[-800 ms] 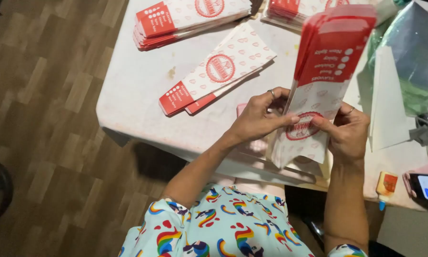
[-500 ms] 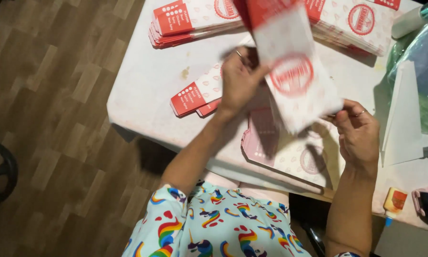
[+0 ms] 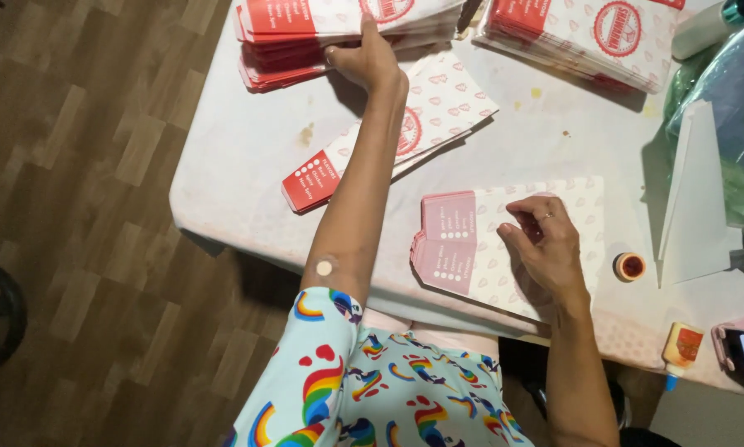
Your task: The person is folding printed paper food wrappers and organizing them into neat stacks on a table.
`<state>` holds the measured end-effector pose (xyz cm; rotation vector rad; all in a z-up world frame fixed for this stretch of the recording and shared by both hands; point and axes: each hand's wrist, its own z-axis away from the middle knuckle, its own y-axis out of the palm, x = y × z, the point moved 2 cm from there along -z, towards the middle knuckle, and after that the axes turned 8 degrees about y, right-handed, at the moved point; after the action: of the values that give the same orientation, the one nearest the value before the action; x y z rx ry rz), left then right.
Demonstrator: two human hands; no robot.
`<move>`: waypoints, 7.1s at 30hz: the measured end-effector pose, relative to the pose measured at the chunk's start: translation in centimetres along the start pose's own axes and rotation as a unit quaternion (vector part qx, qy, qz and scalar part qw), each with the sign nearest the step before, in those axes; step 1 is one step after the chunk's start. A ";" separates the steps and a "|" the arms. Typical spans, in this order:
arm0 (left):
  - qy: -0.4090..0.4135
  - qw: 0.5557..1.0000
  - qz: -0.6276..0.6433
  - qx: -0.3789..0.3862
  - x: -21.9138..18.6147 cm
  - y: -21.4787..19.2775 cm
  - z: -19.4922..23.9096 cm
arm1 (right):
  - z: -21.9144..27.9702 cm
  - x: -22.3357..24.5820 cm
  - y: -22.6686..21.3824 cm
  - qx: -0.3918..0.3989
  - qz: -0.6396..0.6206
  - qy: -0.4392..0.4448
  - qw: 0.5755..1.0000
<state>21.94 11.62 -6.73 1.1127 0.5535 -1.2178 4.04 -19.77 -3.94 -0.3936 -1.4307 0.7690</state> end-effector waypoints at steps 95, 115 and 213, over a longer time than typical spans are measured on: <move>0.186 0.678 -0.222 0.676 -17.5 -27.3 3.1 | 5.6 -2.2 -8.1 -0.212 0.036 0.039 0.976; 0.176 0.544 -0.156 0.805 -13.2 -21.8 9.7 | 5.5 -2.8 -3.8 -0.057 -0.221 0.071 0.971; 0.375 0.557 -0.519 0.529 -9.1 -15.7 3.0 | 4.5 -6.1 -6.7 0.037 0.215 -0.016 0.976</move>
<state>3.93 13.86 -3.74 2.6299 1.3329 -2.2101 1.52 -29.53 -3.40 -0.6487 -1.3572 1.1785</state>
